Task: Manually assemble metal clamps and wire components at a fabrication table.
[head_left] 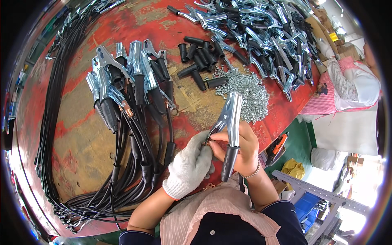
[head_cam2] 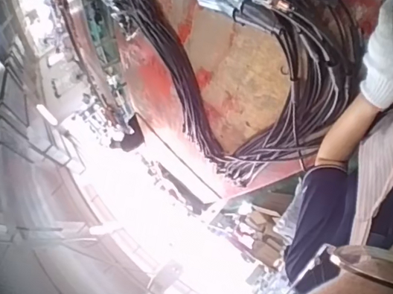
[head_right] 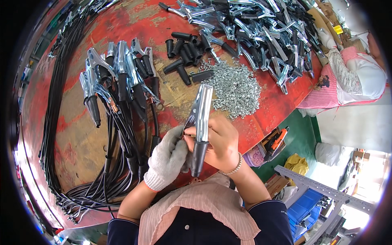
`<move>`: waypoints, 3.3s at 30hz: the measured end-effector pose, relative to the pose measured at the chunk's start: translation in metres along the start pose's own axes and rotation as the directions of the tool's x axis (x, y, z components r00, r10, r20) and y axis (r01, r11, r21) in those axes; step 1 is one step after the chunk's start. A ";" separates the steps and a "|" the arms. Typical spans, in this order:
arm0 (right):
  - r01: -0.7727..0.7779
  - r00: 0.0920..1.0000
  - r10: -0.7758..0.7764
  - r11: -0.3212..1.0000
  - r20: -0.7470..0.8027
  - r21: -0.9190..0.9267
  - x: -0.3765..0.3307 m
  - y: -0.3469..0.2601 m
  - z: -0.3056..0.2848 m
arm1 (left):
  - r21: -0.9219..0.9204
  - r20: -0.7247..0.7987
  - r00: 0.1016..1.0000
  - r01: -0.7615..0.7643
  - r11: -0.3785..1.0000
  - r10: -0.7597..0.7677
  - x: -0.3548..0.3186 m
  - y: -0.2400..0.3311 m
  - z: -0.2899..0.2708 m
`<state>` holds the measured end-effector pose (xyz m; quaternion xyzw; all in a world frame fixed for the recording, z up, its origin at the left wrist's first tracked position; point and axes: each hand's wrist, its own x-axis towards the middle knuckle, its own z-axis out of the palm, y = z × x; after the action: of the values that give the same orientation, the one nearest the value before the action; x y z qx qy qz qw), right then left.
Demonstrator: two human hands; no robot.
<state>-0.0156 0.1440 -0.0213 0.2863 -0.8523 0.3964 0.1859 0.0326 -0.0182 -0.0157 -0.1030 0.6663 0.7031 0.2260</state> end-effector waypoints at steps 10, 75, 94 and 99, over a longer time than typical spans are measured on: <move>-0.062 0.997 0.063 0.998 0.034 -0.016 0.003 -0.005 -0.003 | -0.004 0.018 1.000 -0.011 1.000 0.011 0.000 0.003 -0.001; -0.038 0.999 0.039 0.999 0.037 -0.018 -0.014 0.016 -0.028 | 0.646 -0.436 0.827 0.014 0.763 0.354 -0.021 0.041 -0.042; -0.661 0.636 0.745 0.392 -0.200 -0.640 0.014 0.224 -0.134 | 0.951 -0.040 0.911 -0.092 0.296 0.411 -0.077 -0.006 -0.028; -0.723 0.685 0.674 0.676 -0.278 -0.144 -0.013 0.239 -0.190 | 0.915 0.289 0.919 -0.348 0.205 0.269 -0.097 -0.036 -0.015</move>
<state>-0.1404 0.4217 -0.0475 -0.1295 -0.9147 0.3572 0.1382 0.1320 -0.0500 -0.0054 0.2110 0.9504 0.1952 0.1189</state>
